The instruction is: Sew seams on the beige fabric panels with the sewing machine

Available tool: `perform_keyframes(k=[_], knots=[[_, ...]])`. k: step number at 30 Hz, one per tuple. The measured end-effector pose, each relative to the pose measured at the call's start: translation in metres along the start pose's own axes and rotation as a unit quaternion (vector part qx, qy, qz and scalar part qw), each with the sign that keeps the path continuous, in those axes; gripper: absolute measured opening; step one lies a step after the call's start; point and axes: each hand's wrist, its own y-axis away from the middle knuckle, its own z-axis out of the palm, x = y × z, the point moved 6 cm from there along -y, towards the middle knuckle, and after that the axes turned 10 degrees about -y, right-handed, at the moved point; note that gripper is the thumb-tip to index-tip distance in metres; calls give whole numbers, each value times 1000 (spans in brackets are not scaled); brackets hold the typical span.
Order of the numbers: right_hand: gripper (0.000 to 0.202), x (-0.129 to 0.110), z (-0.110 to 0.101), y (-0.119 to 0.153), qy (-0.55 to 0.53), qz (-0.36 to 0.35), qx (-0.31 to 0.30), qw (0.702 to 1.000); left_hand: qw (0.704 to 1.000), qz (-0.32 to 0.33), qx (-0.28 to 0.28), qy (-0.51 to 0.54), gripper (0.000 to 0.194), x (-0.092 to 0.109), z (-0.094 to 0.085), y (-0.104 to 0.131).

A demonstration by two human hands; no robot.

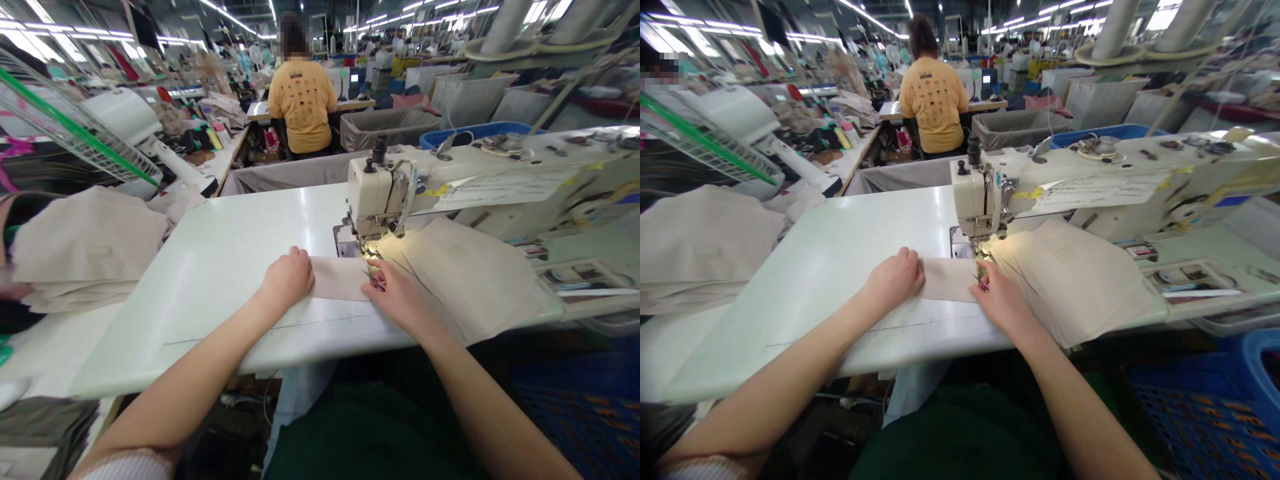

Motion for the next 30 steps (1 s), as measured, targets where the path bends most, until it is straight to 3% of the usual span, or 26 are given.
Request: perform_keyframes(k=[7, 11, 13, 15, 18, 20, 22, 25, 30], knots=[[53, -6, 0, 2, 38, -10, -16, 999, 1000, -4, -14, 2, 29, 0, 0, 2], [59, -10, -1, 11, 95, -54, 12, 994, 1000, -10, -11, 8, 29, -2, 1, 3], [47, -10, -1, 19, 126, -95, 31, 987, 1000, -17, -18, 7, 28, -4, 0, 4], [24, -12, 4, 26, 164, -160, 10, 973, 1000, -18, -13, 0, 25, -2, -5, 7], [17, -10, 9, 35, 205, -211, -27, 955, 995, 84, 58, 11, 22, 23, -20, 12], [23, -10, 9, 38, 212, -224, -33, 951, 969, 211, 122, 46, 24, 51, -28, 19], [29, -10, 10, 39, 214, -233, -42, 948, 943, 282, 160, 79, 31, 72, -30, 21], [36, -8, 9, 37, 214, -234, -52, 947, 943, 268, 174, 96, 33, 84, -25, 12], [40, -4, 3, 26, 210, -212, -43, 953, 954, 220, 170, 110, 31, 85, -24, -1]])
